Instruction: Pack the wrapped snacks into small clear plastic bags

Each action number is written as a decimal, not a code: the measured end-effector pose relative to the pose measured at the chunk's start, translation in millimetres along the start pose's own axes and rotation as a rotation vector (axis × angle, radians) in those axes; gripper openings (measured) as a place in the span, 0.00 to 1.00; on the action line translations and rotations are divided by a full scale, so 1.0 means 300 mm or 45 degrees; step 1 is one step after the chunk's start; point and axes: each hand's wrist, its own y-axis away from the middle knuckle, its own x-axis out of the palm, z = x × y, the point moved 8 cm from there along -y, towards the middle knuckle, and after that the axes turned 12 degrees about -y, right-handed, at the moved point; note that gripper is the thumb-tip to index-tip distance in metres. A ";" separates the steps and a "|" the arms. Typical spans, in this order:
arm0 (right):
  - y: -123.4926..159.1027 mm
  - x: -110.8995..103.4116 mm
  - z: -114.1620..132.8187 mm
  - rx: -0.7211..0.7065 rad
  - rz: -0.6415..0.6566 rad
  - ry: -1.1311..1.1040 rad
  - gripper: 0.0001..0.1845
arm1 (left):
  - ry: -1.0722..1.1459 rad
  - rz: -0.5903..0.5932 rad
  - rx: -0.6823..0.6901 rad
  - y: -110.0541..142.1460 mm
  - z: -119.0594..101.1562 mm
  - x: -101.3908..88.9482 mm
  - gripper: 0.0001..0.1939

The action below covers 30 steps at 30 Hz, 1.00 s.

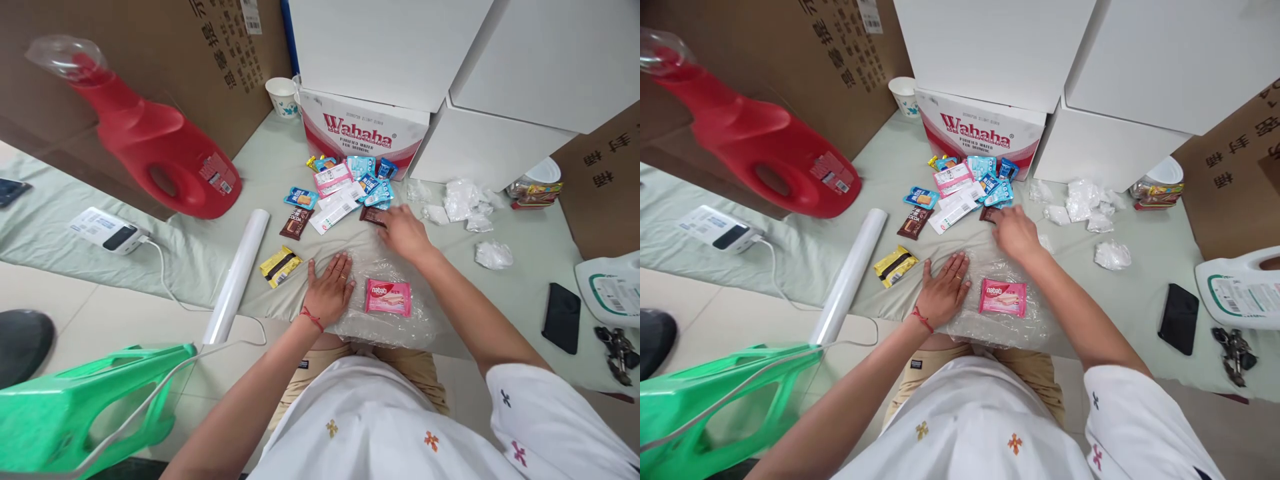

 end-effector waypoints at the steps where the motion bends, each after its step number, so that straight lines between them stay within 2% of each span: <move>1: -0.066 0.005 -0.031 0.087 -0.026 0.052 0.22 | -0.003 -0.001 -0.001 0.000 0.001 -0.001 0.30; 3: -0.160 0.047 -0.101 0.221 0.005 0.092 0.29 | -0.005 -0.006 -0.004 0.001 0.001 -0.004 0.30; 5: -0.198 0.090 -0.157 0.252 0.069 0.096 0.30 | 0.001 -0.011 -0.012 0.002 0.000 -0.008 0.30; 8: -0.178 0.084 -0.186 0.230 0.052 0.131 0.24 | 0.017 -0.010 -0.016 0.003 -0.001 -0.013 0.30; 10: -0.150 0.057 -0.144 0.234 0.005 0.161 0.22 | 0.024 -0.013 -0.014 0.003 -0.002 -0.015 0.30; 11: -0.143 0.056 -0.085 0.175 0.007 0.154 0.21 | 0.024 -0.018 -0.013 0.003 -0.002 -0.015 0.30; 13: -0.140 0.098 0.107 -0.099 0.075 0.097 0.18 | 0.019 -0.028 -0.023 0.003 0.001 -0.015 0.30; 14: -0.129 0.144 0.257 -0.435 0.161 0.028 0.19 | 0.017 -0.023 -0.029 0.003 0.003 -0.012 0.29; 16: -0.115 0.243 0.485 -0.786 0.287 -0.062 0.26 | 0.012 0.016 -0.035 0.001 0.005 -0.001 0.27; 17: -0.112 0.294 0.576 -0.900 0.341 -0.089 0.29 | 0.009 0.042 -0.032 -0.001 0.005 0.005 0.26; 18: -0.118 0.344 0.641 -0.937 0.391 -0.084 0.31 | 0.004 0.062 -0.026 -0.002 0.005 0.010 0.25; 20: -0.137 0.409 0.714 -0.924 0.443 -0.055 0.29 | -0.008 0.077 -0.015 -0.002 0.003 0.011 0.25; 22: -0.150 0.403 0.715 -0.840 0.411 -0.024 0.23 | -0.007 0.065 -0.023 -0.001 0.004 0.007 0.24; 25: -0.109 0.276 0.619 -0.749 0.303 -0.026 0.21 | 0.008 0.036 -0.050 0.004 0.008 0.001 0.24; 28: 0.019 0.109 0.423 -0.630 0.201 -0.115 0.26 | 0.010 -0.013 -0.046 0.007 0.005 -0.007 0.25; 30: 0.136 0.013 0.257 -0.461 0.105 -0.339 0.28 | 0.020 -0.046 -0.027 0.006 0.001 -0.012 0.27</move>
